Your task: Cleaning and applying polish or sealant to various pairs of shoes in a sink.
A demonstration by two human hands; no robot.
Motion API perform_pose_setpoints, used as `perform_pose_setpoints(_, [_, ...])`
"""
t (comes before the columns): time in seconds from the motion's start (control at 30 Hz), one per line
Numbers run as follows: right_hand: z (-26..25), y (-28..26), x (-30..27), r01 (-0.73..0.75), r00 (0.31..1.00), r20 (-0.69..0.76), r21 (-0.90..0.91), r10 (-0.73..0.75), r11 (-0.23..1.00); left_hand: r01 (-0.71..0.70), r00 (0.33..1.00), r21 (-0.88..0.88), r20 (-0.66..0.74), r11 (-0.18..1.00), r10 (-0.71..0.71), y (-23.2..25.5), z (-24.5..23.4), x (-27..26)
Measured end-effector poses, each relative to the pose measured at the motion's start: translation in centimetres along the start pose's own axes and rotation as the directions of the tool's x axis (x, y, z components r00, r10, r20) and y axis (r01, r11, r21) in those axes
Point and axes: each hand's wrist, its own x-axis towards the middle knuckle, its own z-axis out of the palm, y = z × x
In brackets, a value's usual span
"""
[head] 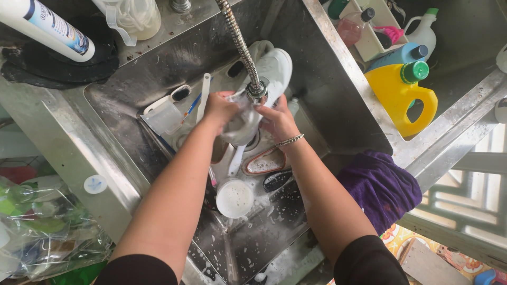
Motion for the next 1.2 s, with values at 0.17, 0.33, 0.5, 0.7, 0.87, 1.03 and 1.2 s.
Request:
perform_pose_setpoints(0.17, [0.7, -1.4, -1.0, -0.029, 1.000, -0.014, -0.092, 0.028, 0.995, 0.199, 0.938, 0.046, 0.281, 0.979, -0.204, 5.9, 0.0, -3.1])
perform_pose_setpoints(0.33, [-0.5, 0.1, 0.3, -0.101, 0.994, -0.056, -0.086, 0.096, 0.991, 0.267, 0.847, 0.081, 0.457, 0.960, -0.274, 4.7, 0.7, -2.5])
perform_pose_setpoints(0.5, [-3.0, 3.1, 3.3, 0.095, 0.994, 0.026, 0.298, -0.107, 0.950, 0.255, 0.942, 0.103, 0.199, 0.961, -0.271, 1.8, 2.9, -1.3])
perform_pose_setpoints(0.7, [-0.7, -0.4, 0.7, 0.256, 0.943, -0.238, 0.070, -0.233, 0.964, 0.025, 0.995, 0.228, 0.092, 0.973, -0.047, 4.5, 2.0, -3.1])
perform_pose_setpoints(0.87, [-1.3, -0.2, 1.2, 0.422, 0.876, -0.240, -0.038, -0.418, 0.906, -0.038, 0.991, 0.534, -0.091, 0.845, 0.102, 1.4, 5.0, -3.8])
perform_pose_setpoints(1.03, [-1.4, -0.3, 1.3, 0.438, 0.860, -0.244, -0.099, -0.448, 0.894, -0.604, 0.650, 0.650, 0.067, 0.462, 0.757, -5.4, 5.6, -2.4])
perform_pose_setpoints(1.2, [-2.2, -0.2, 1.6, 0.249, 0.917, -0.266, -0.203, -0.298, 0.947, -0.522, 0.828, 0.015, 0.251, 0.853, 0.502, 5.3, 5.6, -9.0])
